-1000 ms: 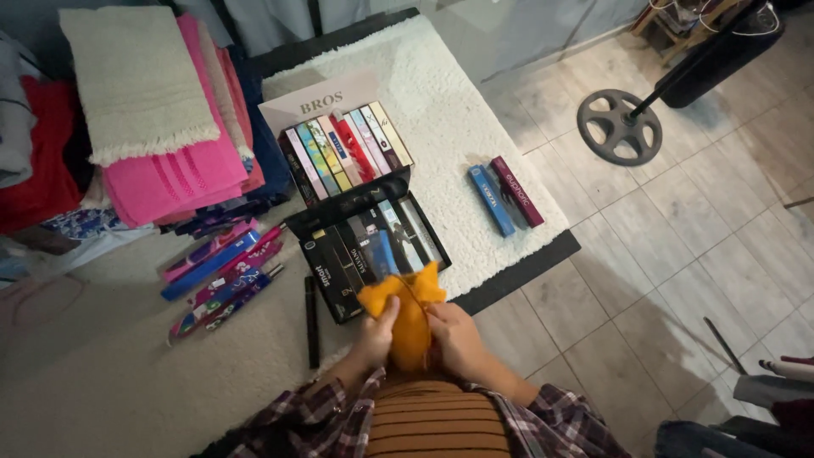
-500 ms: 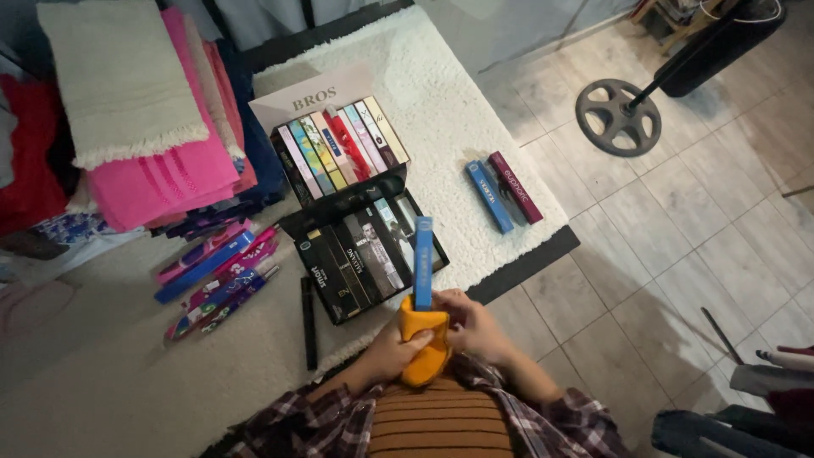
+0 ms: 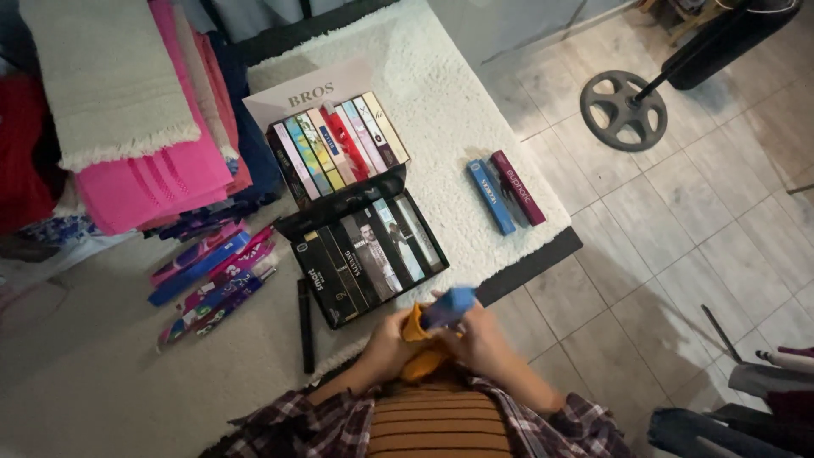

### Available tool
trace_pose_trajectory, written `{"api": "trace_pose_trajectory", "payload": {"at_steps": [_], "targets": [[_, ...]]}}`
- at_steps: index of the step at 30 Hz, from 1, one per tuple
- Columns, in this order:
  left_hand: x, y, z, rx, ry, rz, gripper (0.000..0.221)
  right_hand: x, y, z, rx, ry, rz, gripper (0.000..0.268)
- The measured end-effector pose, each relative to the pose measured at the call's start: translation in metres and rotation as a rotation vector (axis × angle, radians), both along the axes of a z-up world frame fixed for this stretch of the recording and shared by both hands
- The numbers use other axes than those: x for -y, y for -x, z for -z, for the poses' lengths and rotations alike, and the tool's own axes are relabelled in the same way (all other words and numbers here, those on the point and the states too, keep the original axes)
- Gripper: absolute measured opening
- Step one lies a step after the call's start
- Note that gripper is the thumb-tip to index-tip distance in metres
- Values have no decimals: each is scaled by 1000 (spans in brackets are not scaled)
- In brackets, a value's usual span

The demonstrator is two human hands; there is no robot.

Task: Cleaning small product tubes with a cloth and organizing them into a display case and protective sleeves

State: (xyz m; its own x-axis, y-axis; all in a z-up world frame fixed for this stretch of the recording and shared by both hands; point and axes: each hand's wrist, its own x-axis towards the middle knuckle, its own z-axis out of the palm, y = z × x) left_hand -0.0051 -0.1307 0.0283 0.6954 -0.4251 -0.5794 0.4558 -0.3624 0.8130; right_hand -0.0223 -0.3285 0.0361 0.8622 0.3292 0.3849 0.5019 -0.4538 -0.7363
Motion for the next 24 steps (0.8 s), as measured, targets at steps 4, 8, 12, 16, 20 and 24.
{"api": "trace_pose_trajectory", "payload": {"at_steps": [4,8,12,16,20,24], "targets": [[-2,-4,28,-14,40,-68,51,-10,0,-30,23,293,1,44],[-4,-4,27,-52,140,-66,46,6,-24,-17,2,124,151,47],[-6,1,51,-46,295,-200,51,63,-57,65,-179,-10,425,65],[-13,1,54,118,395,-252,39,98,-80,106,-256,164,646,51],[-24,-1,53,134,150,-262,43,92,-102,93,-340,391,693,58],[-41,-11,19,127,62,-327,32,84,-119,75,-276,411,674,42]]}}
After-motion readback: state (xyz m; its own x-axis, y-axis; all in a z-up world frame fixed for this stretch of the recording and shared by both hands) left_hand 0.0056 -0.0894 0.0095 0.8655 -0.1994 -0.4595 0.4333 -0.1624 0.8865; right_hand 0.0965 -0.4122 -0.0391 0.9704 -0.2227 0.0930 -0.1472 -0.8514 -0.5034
